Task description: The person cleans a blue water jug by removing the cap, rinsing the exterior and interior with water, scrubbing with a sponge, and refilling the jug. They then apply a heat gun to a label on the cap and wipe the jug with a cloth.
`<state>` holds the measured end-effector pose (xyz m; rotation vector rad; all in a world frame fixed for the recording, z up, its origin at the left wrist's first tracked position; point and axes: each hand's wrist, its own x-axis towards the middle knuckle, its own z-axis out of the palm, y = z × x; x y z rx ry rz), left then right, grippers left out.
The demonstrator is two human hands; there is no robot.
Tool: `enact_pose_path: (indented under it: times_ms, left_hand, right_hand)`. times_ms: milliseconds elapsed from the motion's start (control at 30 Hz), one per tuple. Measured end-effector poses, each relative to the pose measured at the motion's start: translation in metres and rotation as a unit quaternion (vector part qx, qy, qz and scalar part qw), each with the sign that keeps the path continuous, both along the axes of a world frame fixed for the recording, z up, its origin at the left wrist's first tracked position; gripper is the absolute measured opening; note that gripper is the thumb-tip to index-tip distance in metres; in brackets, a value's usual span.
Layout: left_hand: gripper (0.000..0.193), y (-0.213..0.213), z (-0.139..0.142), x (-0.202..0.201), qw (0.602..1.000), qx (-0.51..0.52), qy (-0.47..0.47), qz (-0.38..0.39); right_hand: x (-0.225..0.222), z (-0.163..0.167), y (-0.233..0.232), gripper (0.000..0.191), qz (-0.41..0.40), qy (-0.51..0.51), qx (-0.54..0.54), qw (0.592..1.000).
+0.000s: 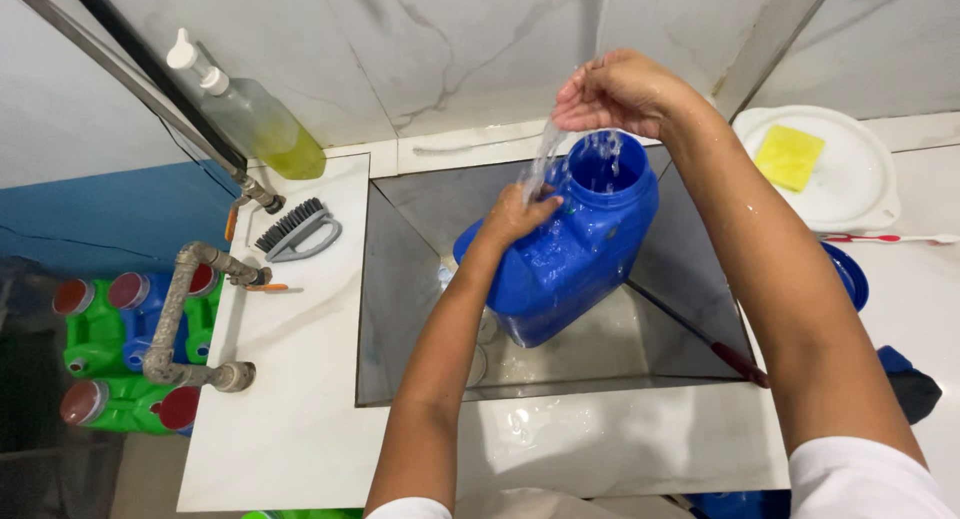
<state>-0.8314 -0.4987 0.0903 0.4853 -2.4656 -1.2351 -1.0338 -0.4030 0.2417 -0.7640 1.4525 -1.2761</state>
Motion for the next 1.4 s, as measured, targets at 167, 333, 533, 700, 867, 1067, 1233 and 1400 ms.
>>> enact_pose_path:
  times_ms: [167, 333, 533, 700, 867, 1067, 1233, 1400]
  left_hand:
    - [0.064, 0.023, -0.009, 0.01, 0.97, -0.149, -0.171, 0.081]
    - [0.055, 0.051, -0.037, 0.013, 0.987, -0.056, -0.084, 0.124]
    - [0.051, 0.018, -0.084, 0.114, 0.985, 0.054, 0.026, 0.163]
    - [0.068, -0.012, -0.122, 0.217, 0.839, 0.387, -0.105, 0.369]
    - [0.089, -0.021, -0.092, 0.269, 0.822, 0.492, -0.046, 0.283]
    - [0.078, -0.066, 0.095, 0.29, 0.857, 0.342, 0.336, 0.188]
    - [0.058, -0.121, 0.14, 0.291, 0.871, 0.223, 0.302, 0.317]
    - [0.038, -0.138, 0.046, 0.301, 0.755, 0.219, 0.253, 0.564]
  right_hand:
    - [0.006, -0.084, 0.003, 0.028, 0.037, 0.445, 0.086, 0.891]
    - [0.069, -0.172, 0.032, 0.098, 0.122, 0.684, 0.016, 0.719]
    - [0.086, -0.156, 0.075, 0.078, -0.043, 0.746, -0.108, 0.655]
    - [0.13, -0.1, 0.04, 0.073, -0.078, 0.782, -0.11, 0.608]
    - [0.094, -0.006, 0.012, 0.065, -0.21, 0.768, -0.166, 0.582]
    - [0.017, 0.006, 0.054, 0.042, -0.175, 0.399, -0.427, 0.792]
    - [0.057, -0.086, 0.063, 0.041, -0.222, 0.047, -0.378, 0.898]
    - [0.131, -0.179, 0.061, 0.041, -0.247, -0.111, -0.279, 0.921]
